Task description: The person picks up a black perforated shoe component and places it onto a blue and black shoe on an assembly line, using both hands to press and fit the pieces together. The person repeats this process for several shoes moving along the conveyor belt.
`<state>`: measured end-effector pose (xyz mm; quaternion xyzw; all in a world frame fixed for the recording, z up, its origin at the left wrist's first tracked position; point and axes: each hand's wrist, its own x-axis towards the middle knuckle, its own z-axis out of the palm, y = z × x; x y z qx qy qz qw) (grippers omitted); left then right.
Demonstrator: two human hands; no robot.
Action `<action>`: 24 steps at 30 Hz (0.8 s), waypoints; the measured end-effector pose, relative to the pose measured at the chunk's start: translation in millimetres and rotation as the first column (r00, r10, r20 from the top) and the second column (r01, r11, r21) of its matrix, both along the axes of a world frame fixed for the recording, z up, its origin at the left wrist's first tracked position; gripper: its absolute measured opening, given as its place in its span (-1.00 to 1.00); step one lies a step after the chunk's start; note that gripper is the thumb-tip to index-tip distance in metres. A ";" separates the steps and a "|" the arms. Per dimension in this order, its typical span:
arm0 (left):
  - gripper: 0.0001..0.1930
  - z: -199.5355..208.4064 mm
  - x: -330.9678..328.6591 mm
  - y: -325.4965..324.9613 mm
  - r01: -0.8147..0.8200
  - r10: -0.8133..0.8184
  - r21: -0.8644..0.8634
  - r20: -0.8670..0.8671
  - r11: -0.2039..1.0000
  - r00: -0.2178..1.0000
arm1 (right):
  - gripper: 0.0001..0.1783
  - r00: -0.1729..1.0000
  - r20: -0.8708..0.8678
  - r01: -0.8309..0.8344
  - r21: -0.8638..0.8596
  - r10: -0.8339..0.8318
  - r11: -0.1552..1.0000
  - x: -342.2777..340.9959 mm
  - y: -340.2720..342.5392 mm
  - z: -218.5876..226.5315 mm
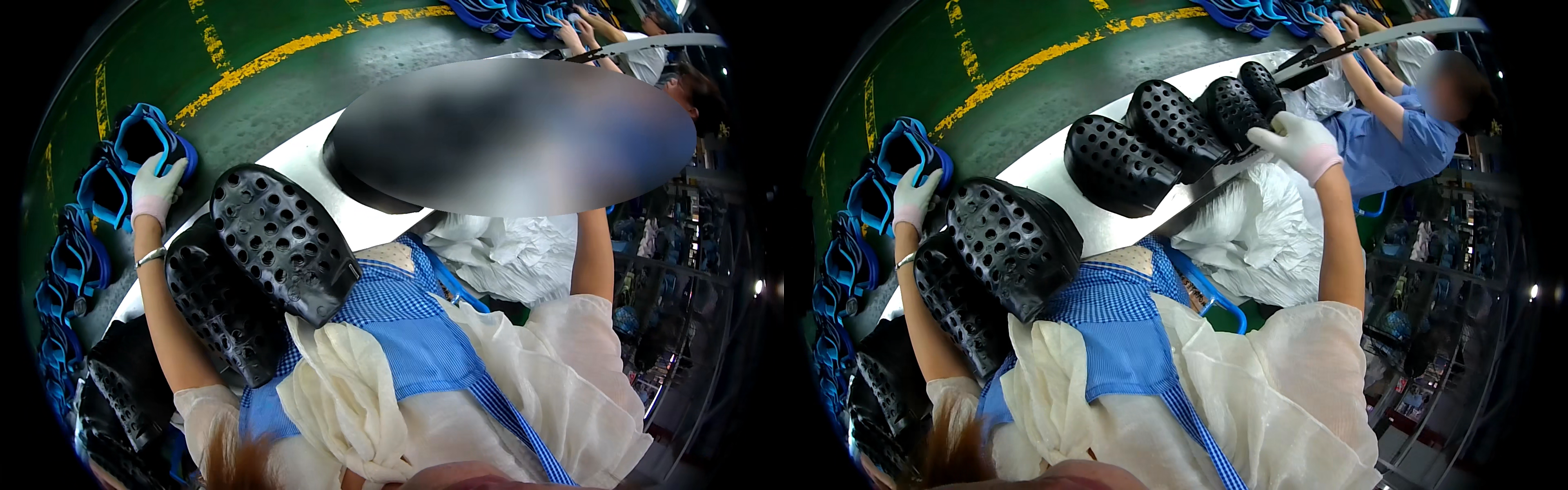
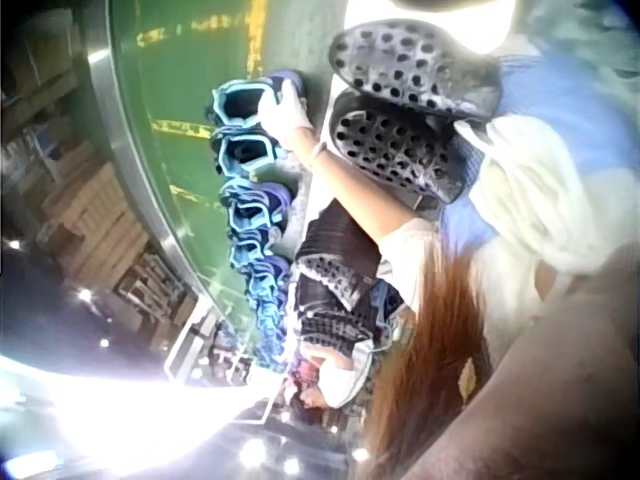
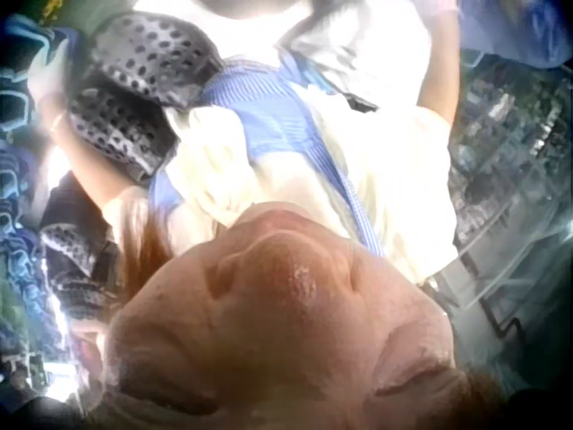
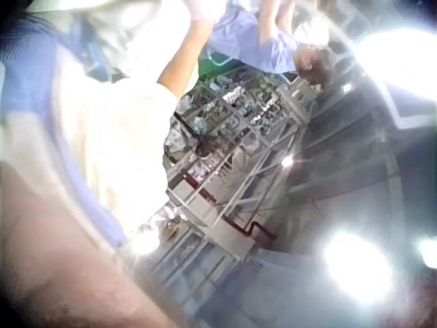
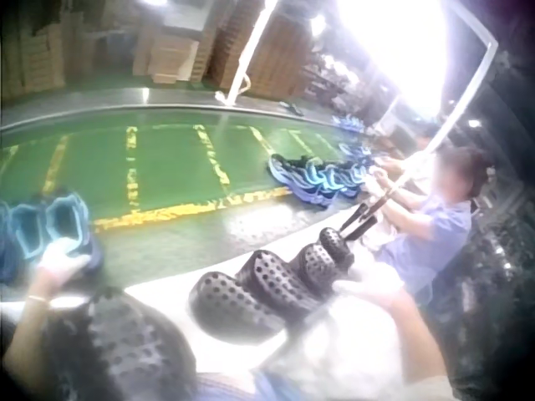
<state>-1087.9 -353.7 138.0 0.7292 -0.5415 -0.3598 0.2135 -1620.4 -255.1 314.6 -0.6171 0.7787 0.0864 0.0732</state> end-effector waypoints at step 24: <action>-0.51 19.1 15.7 20.5 0.139 -0.093 -0.111 0.342 0.984 0.935 | -0.72 0.969 -0.134 -0.234 -0.246 0.206 0.940 -95.6 -38.6 -60.6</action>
